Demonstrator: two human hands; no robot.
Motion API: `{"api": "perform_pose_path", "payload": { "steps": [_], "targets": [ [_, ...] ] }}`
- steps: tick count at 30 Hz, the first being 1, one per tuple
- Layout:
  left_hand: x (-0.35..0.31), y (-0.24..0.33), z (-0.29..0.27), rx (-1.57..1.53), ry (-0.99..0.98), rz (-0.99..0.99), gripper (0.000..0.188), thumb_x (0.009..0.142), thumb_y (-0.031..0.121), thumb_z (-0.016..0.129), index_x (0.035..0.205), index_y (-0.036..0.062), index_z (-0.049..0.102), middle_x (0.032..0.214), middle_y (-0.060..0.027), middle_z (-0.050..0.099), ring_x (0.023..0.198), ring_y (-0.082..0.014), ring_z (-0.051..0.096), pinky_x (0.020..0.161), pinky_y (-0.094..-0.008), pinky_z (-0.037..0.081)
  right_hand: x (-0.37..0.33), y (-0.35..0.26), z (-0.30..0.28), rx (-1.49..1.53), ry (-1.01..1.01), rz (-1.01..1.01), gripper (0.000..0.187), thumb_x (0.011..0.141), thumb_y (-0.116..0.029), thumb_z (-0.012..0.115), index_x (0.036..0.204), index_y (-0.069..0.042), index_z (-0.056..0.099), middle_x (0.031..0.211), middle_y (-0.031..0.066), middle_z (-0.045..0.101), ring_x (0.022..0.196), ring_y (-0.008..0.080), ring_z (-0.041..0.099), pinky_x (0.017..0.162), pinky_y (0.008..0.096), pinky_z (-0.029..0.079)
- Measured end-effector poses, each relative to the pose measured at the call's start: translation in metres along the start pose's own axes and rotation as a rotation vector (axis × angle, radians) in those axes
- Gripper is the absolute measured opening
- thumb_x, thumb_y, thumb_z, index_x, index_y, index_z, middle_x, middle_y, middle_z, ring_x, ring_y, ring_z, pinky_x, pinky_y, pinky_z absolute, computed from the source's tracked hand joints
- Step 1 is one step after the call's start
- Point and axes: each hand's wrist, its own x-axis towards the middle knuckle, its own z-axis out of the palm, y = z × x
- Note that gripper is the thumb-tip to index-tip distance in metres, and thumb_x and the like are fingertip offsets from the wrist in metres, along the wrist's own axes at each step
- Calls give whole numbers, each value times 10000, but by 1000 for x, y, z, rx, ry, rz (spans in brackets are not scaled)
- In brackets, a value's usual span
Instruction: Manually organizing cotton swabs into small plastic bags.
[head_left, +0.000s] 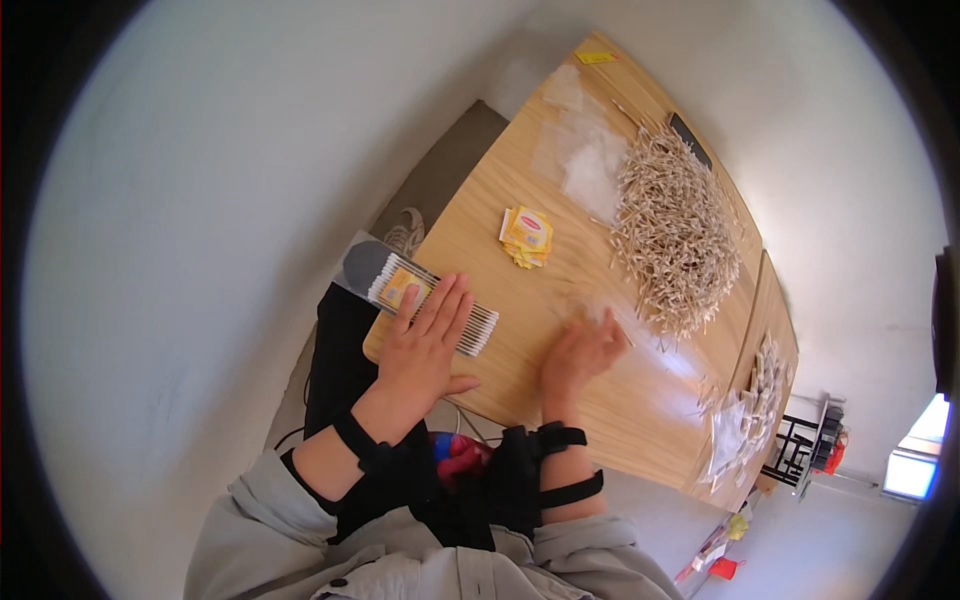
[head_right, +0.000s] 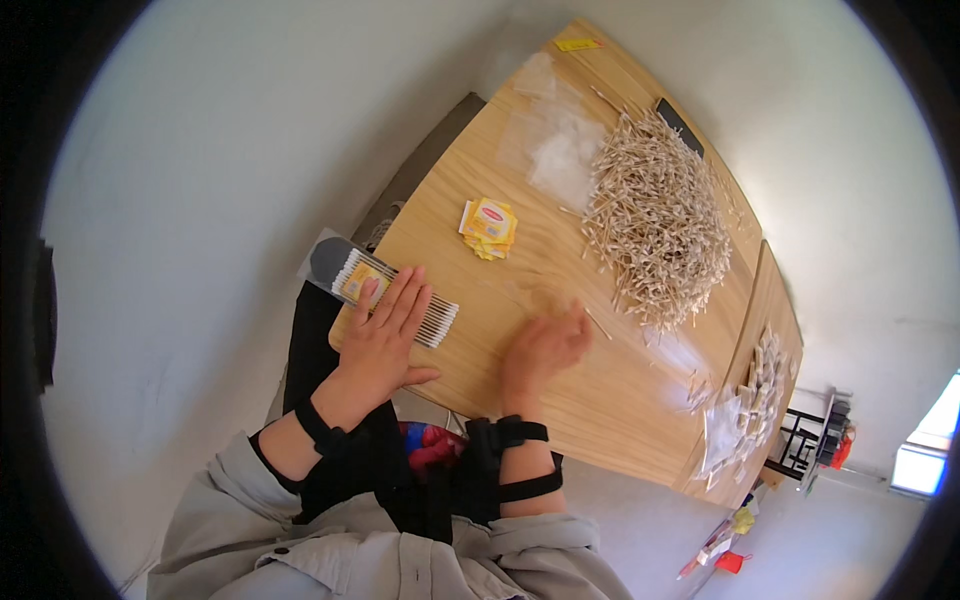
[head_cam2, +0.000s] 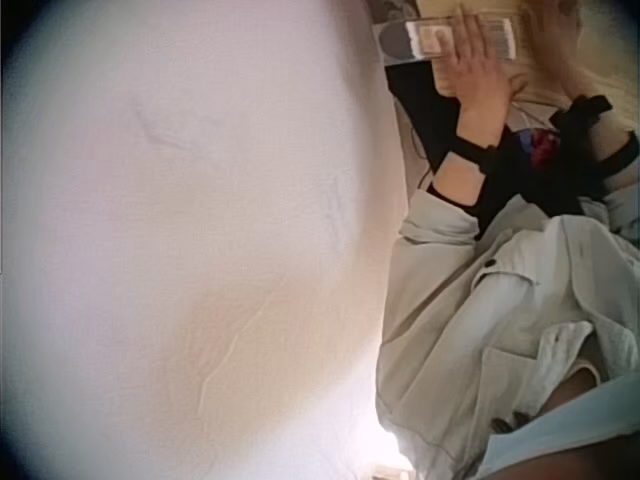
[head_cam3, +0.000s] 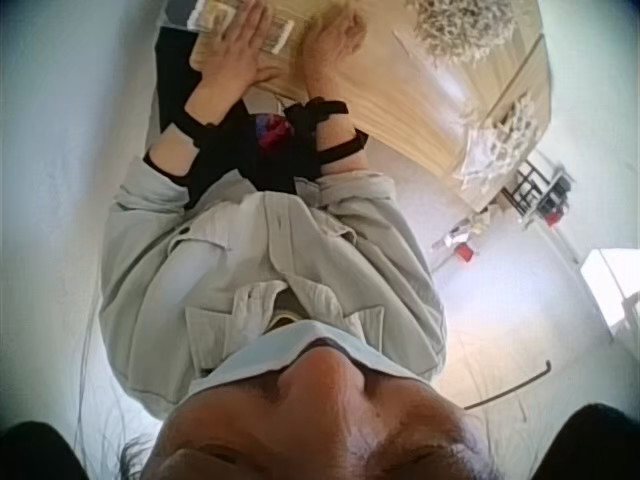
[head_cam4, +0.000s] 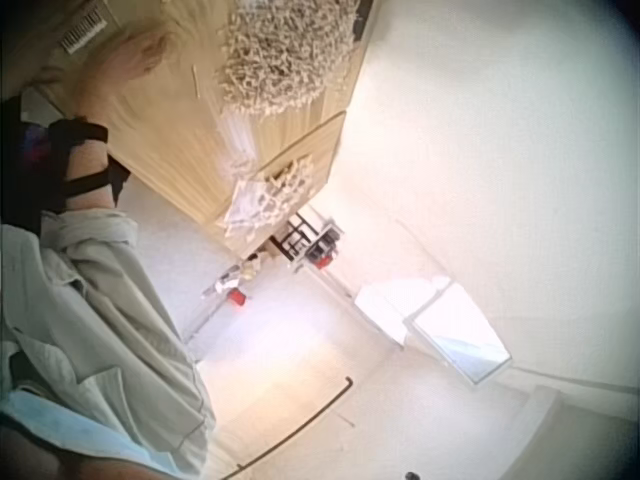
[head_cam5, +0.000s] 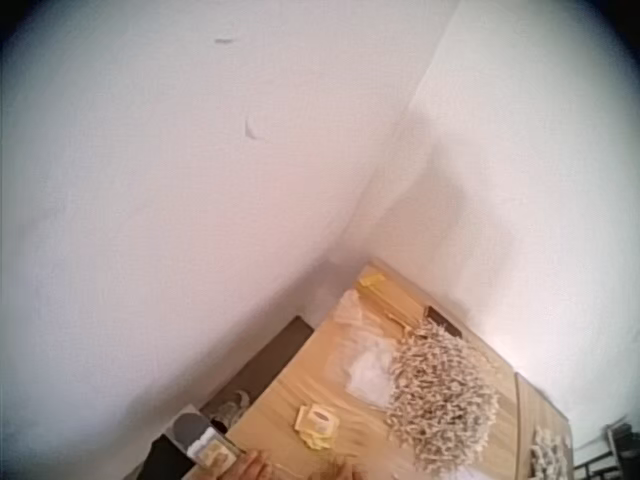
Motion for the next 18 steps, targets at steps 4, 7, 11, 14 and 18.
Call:
{"api": "perform_pose_path", "payload": {
  "steps": [4, 7, 11, 14, 18],
  "targets": [
    [-1, -1, 4, -9, 8, -3, 1101, 621, 621, 702, 1440, 4, 301, 1545, -133, 223, 1453, -231, 143, 1168, -476, -1, 4, -15, -10, 98, -36, 3, 565, 813, -48, 579, 1350, -7, 411, 1235, 234, 417, 1142, 375, 403, 957, 480, 326],
    [2, -2, 2, -17, 3, -4, 1087, 614, 596, 709, 1439, 12, 310, 1547, -131, 224, 1455, -229, 138, 1168, -478, -3, -6, -64, 2, 198, -139, -69, 561, 807, -19, 553, 1350, -10, 411, 1243, 228, 420, 1159, 376, 397, 978, 479, 314],
    [3, -4, 4, 31, 5, -3, 1070, 597, 562, 720, 1436, 25, 329, 1546, -128, 230, 1457, -222, 136, 1165, -485, -4, -10, -98, 10, 191, -287, -40, 556, 825, -59, 565, 1356, -4, 405, 1290, 195, 425, 1241, 356, 372, 1047, 472, 267],
    [1, -6, 6, 35, 11, -14, 1059, 600, 546, 723, 1437, 29, 332, 1546, -126, 235, 1456, -219, 147, 1164, -491, 6, -12, -103, 14, 196, -241, -149, 543, 820, -73, 579, 1339, -13, 429, 1274, 173, 433, 1227, 347, 389, 1032, 459, 281],
    [0, -9, -7, -6, -88, -4, 1013, 636, 498, 721, 1441, 29, 324, 1548, -139, 226, 1457, -250, 144, 1162, -503, 36, -12, -104, 16, 165, -219, -166, 501, 835, -77, 548, 1322, -20, 450, 1256, 161, 436, 1215, 341, 402, 1024, 448, 288]
  ]
}}
